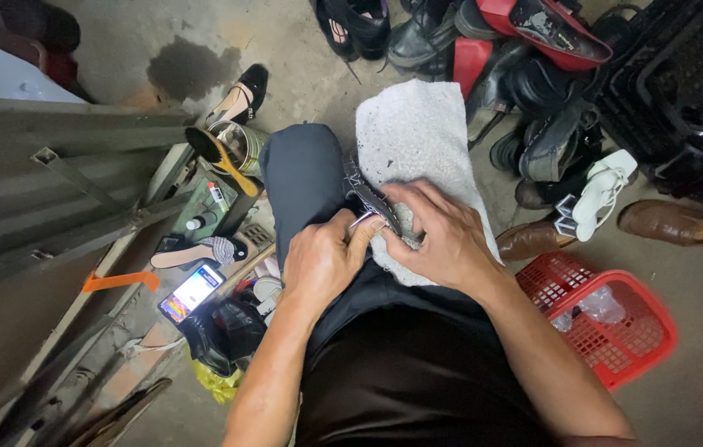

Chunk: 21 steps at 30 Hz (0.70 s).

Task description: The person sits on the floor and sews a black shoe using a needle and white thread. They repeatedly push the needle through the shoe's sole and pull the thread to secure the stitches.

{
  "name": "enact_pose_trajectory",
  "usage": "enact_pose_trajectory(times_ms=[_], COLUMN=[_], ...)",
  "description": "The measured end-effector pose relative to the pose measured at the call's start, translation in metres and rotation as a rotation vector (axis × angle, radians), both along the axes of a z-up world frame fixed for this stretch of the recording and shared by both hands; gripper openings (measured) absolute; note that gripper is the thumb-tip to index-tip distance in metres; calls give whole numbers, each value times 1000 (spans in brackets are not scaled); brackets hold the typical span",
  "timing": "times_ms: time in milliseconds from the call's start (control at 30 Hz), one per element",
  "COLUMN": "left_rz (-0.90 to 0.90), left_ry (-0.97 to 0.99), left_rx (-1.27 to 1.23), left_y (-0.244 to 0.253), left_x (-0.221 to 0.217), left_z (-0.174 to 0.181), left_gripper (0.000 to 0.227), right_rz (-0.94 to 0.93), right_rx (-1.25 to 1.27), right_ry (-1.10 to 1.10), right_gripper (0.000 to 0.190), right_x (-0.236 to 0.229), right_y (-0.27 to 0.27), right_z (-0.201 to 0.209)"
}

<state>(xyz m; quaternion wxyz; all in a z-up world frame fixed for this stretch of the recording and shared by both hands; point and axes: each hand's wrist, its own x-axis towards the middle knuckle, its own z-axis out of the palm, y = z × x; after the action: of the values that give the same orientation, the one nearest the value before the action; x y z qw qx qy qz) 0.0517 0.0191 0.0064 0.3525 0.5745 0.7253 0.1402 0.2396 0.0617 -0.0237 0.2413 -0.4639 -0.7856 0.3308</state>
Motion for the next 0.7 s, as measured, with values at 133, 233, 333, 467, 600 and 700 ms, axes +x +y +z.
enact_pose_trajectory(times_ms=[133,233,333,467,600,700], left_rz=[26,-25,-17,-13,-159,-144], left_ry=[-33,-174,-229,-202,35,-34], left_rx=[4,-17,-62,166,527,563], left_y=[-2,-3,-10,-10,-12,-11], left_x=[-3,-13,-23,-20,-18,-12], left_z=[1,9,6,-1,-31,-53], left_gripper=[48,36,36,16,12,18], right_rz=[-2,-32,-28,-31,-56,-93], right_rx=[22,-32,-64,-89,-99,-200], right_ry=[-13,-12,51,91,124,278], right_gripper=[45,43,42,44,46,42], right_x=[-2,3,12,17,23,30], right_y=[-2,-1,5,7,11,14], right_z=[1,-4,-11,-12,-9,-4])
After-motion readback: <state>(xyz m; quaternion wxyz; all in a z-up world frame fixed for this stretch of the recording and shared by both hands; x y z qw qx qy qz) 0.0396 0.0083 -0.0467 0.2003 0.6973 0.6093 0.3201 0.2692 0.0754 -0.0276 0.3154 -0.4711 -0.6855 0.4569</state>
